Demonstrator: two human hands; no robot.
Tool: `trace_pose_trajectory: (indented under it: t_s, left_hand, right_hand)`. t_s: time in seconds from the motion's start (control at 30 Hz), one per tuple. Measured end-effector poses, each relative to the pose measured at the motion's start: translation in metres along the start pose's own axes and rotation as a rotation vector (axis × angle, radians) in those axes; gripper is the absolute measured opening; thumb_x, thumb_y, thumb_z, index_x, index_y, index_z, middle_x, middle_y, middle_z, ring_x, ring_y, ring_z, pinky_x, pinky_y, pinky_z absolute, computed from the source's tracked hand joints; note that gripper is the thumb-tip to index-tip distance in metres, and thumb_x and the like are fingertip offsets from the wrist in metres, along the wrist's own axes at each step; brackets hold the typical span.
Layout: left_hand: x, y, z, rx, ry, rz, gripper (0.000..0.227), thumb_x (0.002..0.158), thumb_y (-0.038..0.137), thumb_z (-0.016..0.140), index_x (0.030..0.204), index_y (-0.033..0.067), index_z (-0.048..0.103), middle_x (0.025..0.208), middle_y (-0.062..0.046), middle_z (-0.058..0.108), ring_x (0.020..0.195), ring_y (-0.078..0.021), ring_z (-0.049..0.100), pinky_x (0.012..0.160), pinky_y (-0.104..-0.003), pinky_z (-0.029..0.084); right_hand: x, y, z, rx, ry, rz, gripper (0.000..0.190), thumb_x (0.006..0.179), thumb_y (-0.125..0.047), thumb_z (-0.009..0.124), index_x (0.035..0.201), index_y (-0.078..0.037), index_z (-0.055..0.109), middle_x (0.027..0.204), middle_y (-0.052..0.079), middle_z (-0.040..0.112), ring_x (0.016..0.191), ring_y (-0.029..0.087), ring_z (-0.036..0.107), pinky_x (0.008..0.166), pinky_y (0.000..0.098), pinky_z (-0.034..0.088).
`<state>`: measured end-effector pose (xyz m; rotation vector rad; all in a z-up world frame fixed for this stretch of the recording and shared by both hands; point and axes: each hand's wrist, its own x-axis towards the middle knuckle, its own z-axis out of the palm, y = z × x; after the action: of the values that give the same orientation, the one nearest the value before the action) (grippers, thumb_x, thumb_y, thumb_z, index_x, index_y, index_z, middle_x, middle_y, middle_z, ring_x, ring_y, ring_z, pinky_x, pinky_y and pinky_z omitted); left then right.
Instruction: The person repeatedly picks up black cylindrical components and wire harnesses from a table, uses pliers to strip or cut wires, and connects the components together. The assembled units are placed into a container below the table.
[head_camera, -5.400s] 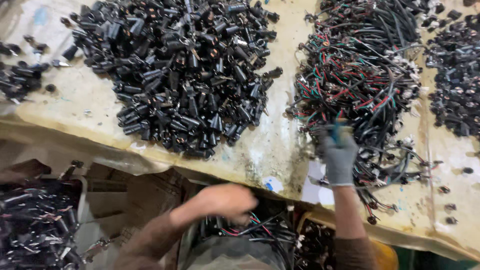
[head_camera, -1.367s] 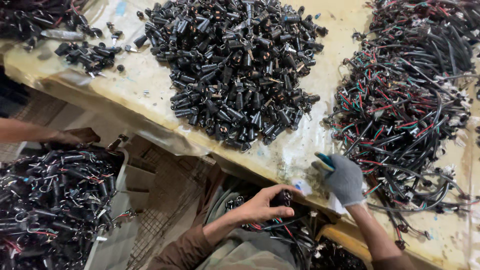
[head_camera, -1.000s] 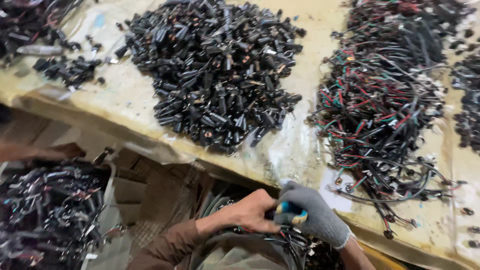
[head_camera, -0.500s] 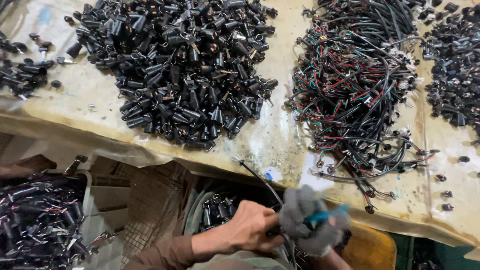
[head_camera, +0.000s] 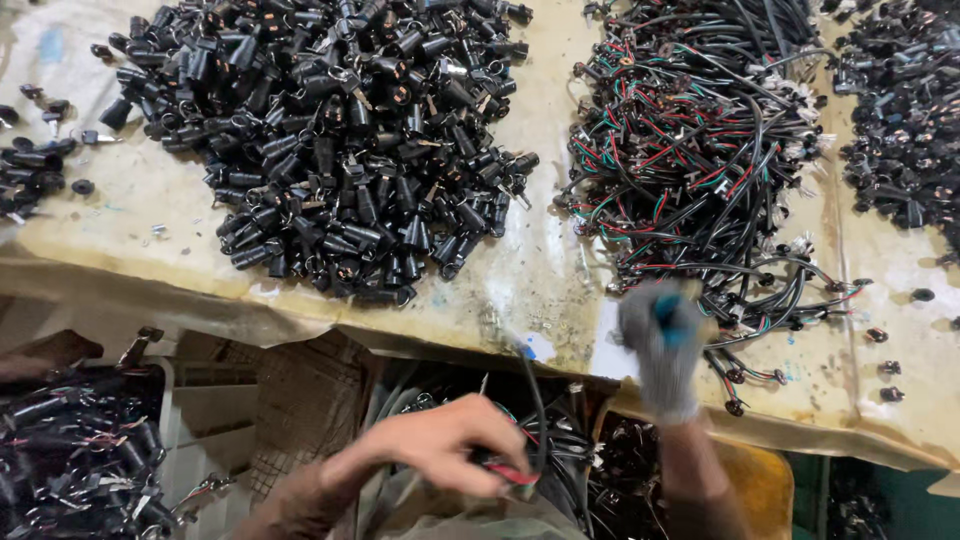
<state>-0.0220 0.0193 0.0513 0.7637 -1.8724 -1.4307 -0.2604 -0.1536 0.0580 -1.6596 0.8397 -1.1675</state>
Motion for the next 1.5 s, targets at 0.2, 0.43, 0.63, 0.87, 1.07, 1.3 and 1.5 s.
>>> trace_pose_trajectory:
  t_s: [0.2,0.43,0.63,0.87,1.07,1.3,1.5]
  left_hand:
    - [-0.008,-0.055,0.024,0.769,-0.373,-0.287,0.033,0.068,0.024,0.075,0.092,0.0021,0.076,0.090,-0.020,0.070,0.088,-0.0407,0.065,0.074,-0.050,0.054]
    - [0.063,-0.100,-0.055,0.673,-0.208,-0.140,0.017,0.086,0.019,0.060,0.081,0.0062,0.070,0.079,-0.018,0.070,0.077,-0.0396,0.069,0.069,-0.050,0.052]
    - [0.213,-0.149,-0.197,1.335,0.869,-0.354,0.031,0.081,0.033,0.078,0.101,0.0096,0.075,0.104,-0.011,0.067,0.102,-0.0302,0.061,0.087,-0.048,0.043]
    - [0.180,-0.130,-0.193,0.996,0.927,-0.018,0.033,0.083,0.032,0.082,0.106,0.0091,0.076,0.102,-0.011,0.071,0.101,-0.0314,0.063,0.095,-0.046,0.042]
    - [0.097,-0.089,-0.093,-0.267,0.794,0.068,0.047,0.099,0.033,0.066,0.140,0.0093,0.060,0.117,0.003,0.069,0.102,-0.0099,0.065,0.094,-0.028,0.052]
    - [0.044,-0.070,-0.020,-0.574,0.631,0.001,0.050,0.094,0.018,0.077,0.141,0.0052,0.065,0.094,0.001,0.060,0.086,-0.0067,0.058,0.078,-0.025,0.049]
    - [0.039,-0.043,-0.005,0.047,0.523,-0.034,0.026,0.083,0.020,0.078,0.107,0.0074,0.076,0.069,-0.003,0.070,0.060,-0.0038,0.062,0.057,-0.027,0.052]
  right_hand:
    - [0.103,0.043,0.004,-0.935,-0.115,-0.343,0.021,0.090,-0.020,0.079,0.109,-0.012,0.075,0.093,0.012,0.073,0.078,0.029,0.072,0.067,0.0372,0.055]
    - [0.093,0.045,-0.021,-0.432,0.199,0.060,0.010,0.105,-0.021,0.072,0.105,-0.012,0.076,0.081,0.009,0.068,0.070,0.021,0.062,0.060,0.0309,0.044]
    - [0.028,0.014,0.007,-0.446,-0.125,-0.278,0.012,0.092,-0.006,0.065,0.097,-0.016,0.071,0.091,0.002,0.071,0.076,0.014,0.069,0.065,0.0274,0.054]
    - [-0.006,0.030,0.041,-0.806,-0.240,-0.083,0.043,0.067,-0.025,0.087,0.102,-0.008,0.067,0.098,0.014,0.065,0.084,0.037,0.067,0.070,0.0459,0.053]
    - [-0.009,0.047,0.029,-0.917,-0.301,-0.017,0.034,0.071,-0.016,0.082,0.102,-0.011,0.070,0.098,0.013,0.067,0.089,0.038,0.067,0.072,0.0478,0.052]
    - [-0.001,0.009,0.032,-0.776,-0.339,-0.060,0.022,0.077,-0.018,0.084,0.093,-0.008,0.072,0.086,0.015,0.069,0.076,0.037,0.068,0.066,0.0445,0.051]
    - [-0.019,-0.049,0.025,-0.130,-0.408,-0.145,0.029,0.067,-0.012,0.088,0.084,-0.008,0.065,0.076,0.005,0.067,0.066,0.022,0.068,0.060,0.0336,0.054]
